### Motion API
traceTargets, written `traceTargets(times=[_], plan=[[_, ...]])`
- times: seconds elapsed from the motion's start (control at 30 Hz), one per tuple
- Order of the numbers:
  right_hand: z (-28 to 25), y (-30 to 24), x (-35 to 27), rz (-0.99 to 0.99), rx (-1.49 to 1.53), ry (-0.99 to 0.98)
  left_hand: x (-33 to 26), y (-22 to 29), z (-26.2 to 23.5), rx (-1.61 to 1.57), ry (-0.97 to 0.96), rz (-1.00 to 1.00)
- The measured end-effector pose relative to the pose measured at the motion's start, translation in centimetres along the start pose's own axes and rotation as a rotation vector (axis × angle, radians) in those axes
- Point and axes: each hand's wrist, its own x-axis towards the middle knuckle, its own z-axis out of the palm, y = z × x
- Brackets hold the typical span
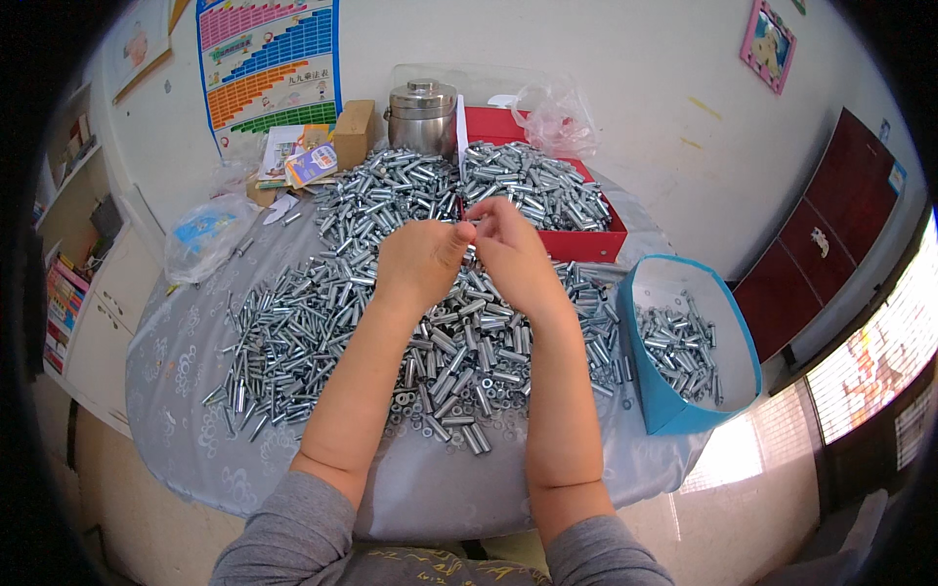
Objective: The person sits at a table covered with a large pile of small, cylindrical metal parts. They repeatedly pick up individual metal pieces and small rings, fit them together by hand, and place the assembled units into a blue container on the right. The task involves continuous manual assembly of these components throughout the clip.
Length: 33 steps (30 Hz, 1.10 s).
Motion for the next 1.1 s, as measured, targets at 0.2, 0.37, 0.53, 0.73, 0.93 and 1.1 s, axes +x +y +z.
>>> traceTargets(times=[0.2,0.37,0.53,0.73,0.93,1.1], plan=[[-0.5,-1.0,-0.3,0.219,0.102,-0.200,0.1,-0.4,0.2,-0.046,0.055,-0.009],[0.4,-1.8,-0.5,0.271,0.244,0.052,0.3,-1.0,0.4,-0.041,0.032,-0.054],[-0.2,0.0,0.1,0.217,0.232,-0.018,0.4,-0.8,0.2,-0.036,0.010,-0.077],[0.0,1.5,0.4,0.164,0.137,-0.123,0.4,-0.9,0.8,-0.008,0.016,-0.080],[0.4,-0.7,0.0,0.375,0.163,-0.112,0.3,-1.3,1.0,-0.035,0.034,-0.084],[0.5,0.8,0.2,0.267,0.210,0.013,0.5,-1.2,0.9,0.008,-0.010,-0.123]])
